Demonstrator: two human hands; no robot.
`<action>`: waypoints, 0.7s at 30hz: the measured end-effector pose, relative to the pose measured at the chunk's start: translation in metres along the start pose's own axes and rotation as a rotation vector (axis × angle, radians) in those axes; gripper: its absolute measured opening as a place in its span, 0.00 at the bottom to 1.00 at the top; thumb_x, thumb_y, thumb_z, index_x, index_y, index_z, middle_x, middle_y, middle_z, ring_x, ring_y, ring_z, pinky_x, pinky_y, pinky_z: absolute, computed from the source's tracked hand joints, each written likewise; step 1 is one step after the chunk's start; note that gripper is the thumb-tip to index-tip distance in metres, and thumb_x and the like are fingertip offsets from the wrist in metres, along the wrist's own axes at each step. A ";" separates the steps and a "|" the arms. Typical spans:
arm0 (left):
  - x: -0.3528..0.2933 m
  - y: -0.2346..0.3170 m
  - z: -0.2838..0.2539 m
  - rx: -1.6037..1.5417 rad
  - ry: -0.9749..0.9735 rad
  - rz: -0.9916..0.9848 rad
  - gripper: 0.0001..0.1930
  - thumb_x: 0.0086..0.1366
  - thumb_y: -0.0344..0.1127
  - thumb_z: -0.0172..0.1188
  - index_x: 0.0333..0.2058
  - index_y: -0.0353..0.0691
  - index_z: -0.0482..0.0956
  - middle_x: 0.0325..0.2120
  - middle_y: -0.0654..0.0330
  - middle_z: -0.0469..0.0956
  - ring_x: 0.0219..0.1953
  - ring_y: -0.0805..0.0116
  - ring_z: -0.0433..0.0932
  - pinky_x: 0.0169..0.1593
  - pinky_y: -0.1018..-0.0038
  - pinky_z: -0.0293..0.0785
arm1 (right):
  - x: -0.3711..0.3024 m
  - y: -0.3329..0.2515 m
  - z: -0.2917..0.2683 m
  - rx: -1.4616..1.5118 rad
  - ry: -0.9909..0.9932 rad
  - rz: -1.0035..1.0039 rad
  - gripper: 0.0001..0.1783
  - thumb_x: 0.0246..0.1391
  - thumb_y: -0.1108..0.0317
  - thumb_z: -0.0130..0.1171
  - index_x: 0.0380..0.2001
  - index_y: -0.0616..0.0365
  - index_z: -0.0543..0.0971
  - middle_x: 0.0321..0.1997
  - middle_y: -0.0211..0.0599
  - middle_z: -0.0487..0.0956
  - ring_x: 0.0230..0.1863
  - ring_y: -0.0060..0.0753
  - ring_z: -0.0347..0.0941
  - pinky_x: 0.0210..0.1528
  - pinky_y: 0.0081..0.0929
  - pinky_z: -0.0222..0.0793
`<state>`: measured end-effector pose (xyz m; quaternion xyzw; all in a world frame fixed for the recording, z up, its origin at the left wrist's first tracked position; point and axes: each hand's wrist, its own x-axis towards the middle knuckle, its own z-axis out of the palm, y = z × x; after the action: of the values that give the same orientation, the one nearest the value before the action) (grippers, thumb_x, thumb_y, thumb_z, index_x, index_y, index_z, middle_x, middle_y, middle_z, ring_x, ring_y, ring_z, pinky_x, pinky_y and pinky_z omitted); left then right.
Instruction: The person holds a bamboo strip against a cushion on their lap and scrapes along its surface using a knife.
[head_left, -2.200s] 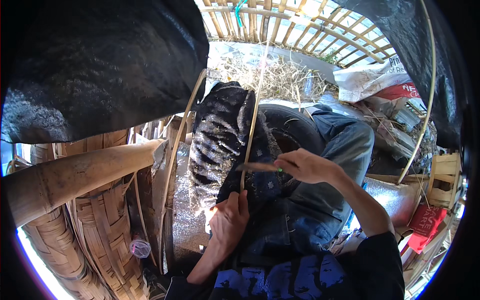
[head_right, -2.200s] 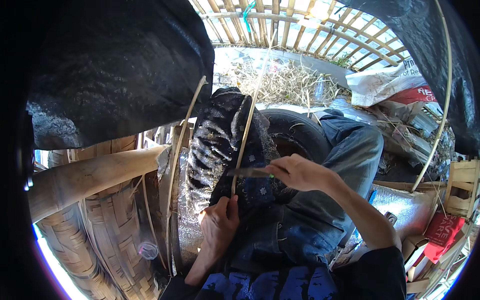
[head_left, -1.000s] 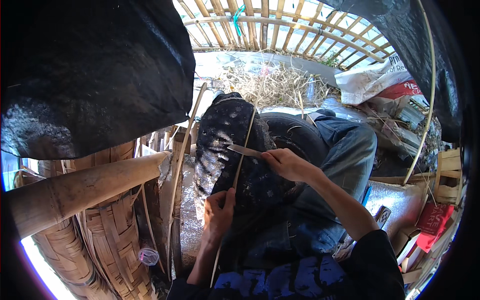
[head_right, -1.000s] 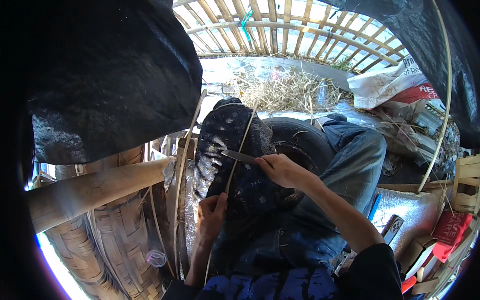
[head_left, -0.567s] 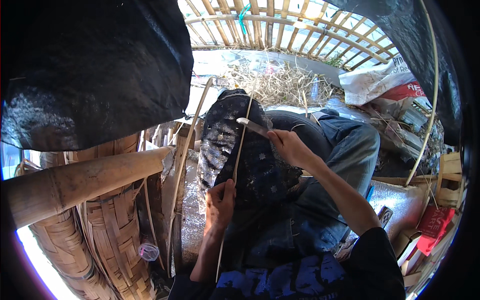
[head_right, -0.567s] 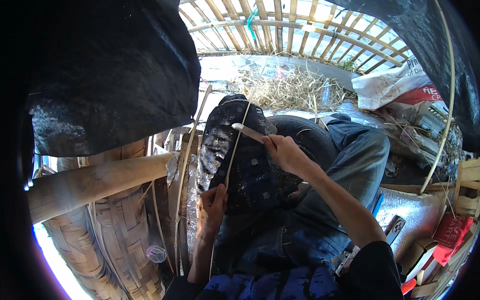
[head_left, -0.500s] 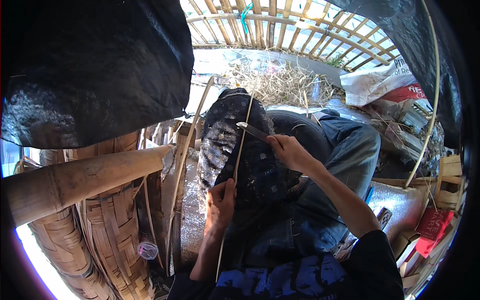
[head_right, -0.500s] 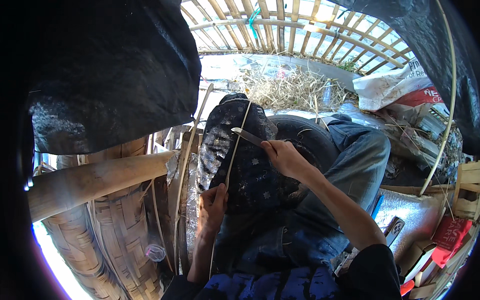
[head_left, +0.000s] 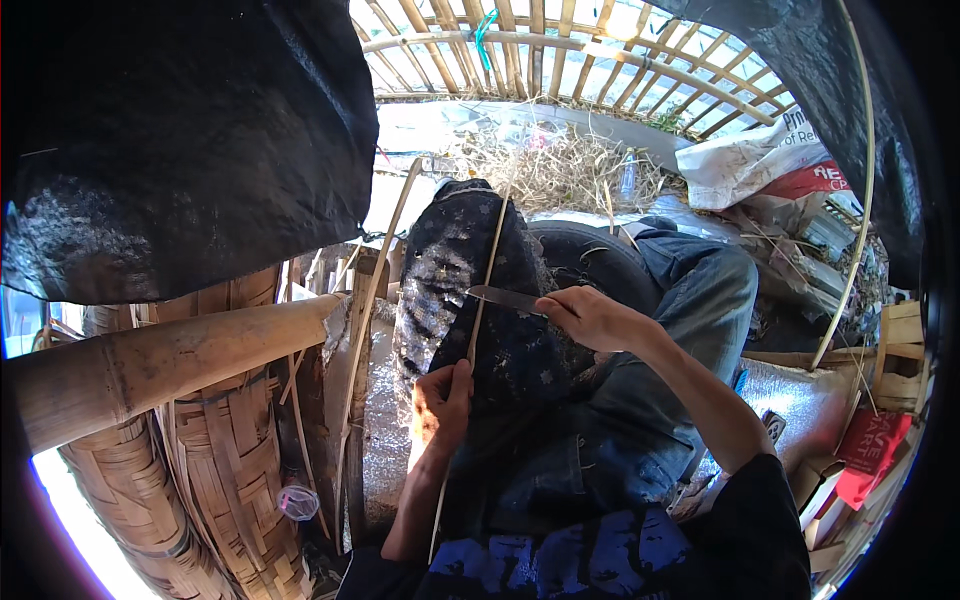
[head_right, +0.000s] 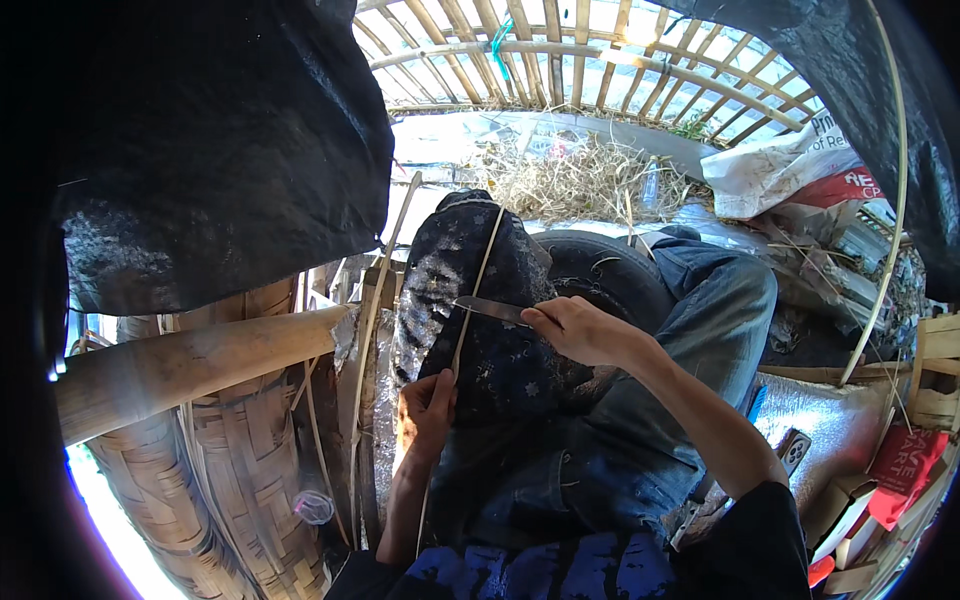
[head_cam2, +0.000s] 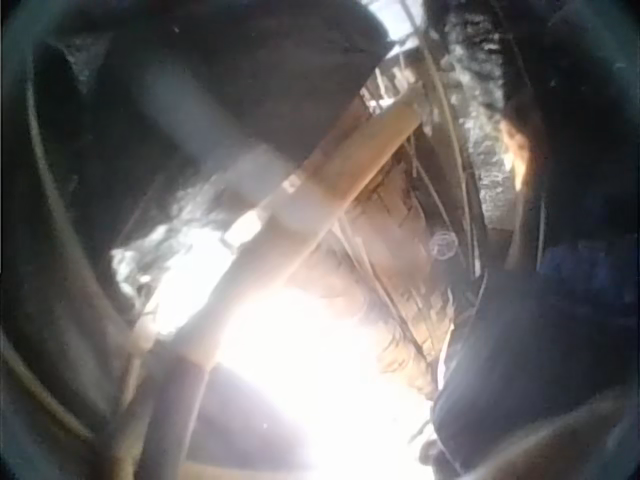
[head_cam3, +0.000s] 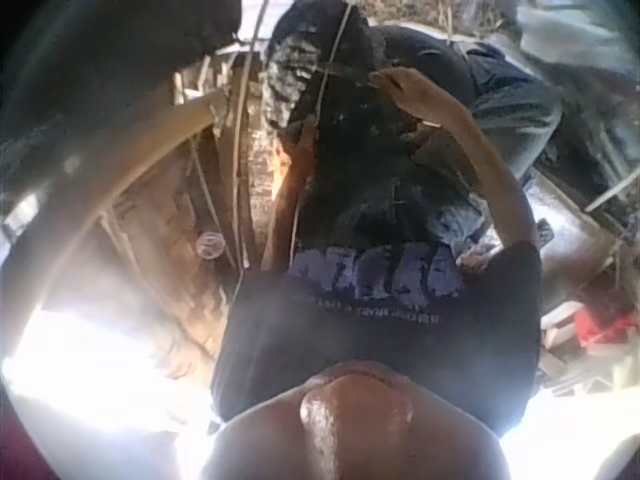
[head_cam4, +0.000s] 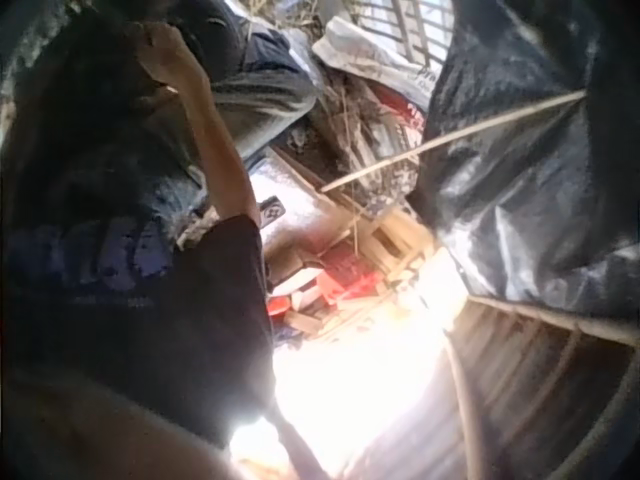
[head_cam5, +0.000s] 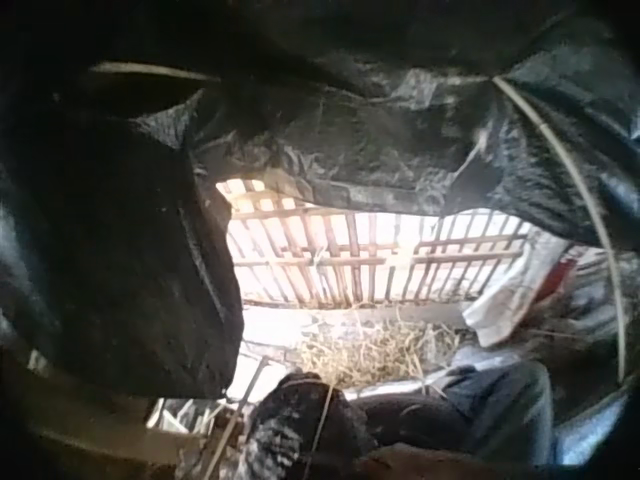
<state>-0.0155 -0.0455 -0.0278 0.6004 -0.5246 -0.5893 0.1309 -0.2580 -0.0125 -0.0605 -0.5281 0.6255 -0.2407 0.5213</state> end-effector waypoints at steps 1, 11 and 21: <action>0.000 -0.001 0.001 0.002 0.001 0.003 0.22 0.66 0.42 0.50 0.14 0.38 0.69 0.09 0.71 0.63 0.14 0.86 0.59 0.19 0.80 0.50 | 0.001 -0.001 -0.002 0.000 0.002 -0.002 0.25 0.64 0.51 0.39 0.32 0.64 0.74 0.18 0.51 0.72 0.20 0.49 0.68 0.28 0.40 0.63; -0.028 0.004 -0.009 0.016 0.016 -0.043 0.23 0.68 0.47 0.47 0.17 0.37 0.73 0.11 0.69 0.66 0.16 0.83 0.61 0.21 0.81 0.52 | 0.000 0.008 0.014 0.101 0.102 0.049 0.24 0.63 0.53 0.41 0.30 0.65 0.73 0.17 0.50 0.70 0.18 0.43 0.65 0.27 0.38 0.62; -0.025 -0.005 -0.015 -0.288 -0.161 -0.198 0.25 0.68 0.49 0.46 0.12 0.48 0.57 0.09 0.73 0.51 0.12 0.83 0.48 0.18 0.81 0.41 | 0.003 0.004 0.021 0.142 0.068 0.043 0.23 0.64 0.54 0.41 0.31 0.65 0.74 0.19 0.50 0.71 0.20 0.43 0.66 0.29 0.37 0.63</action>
<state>0.0058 -0.0313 -0.0136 0.5749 -0.3821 -0.7144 0.1146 -0.2403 -0.0091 -0.0720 -0.4678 0.6353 -0.2910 0.5412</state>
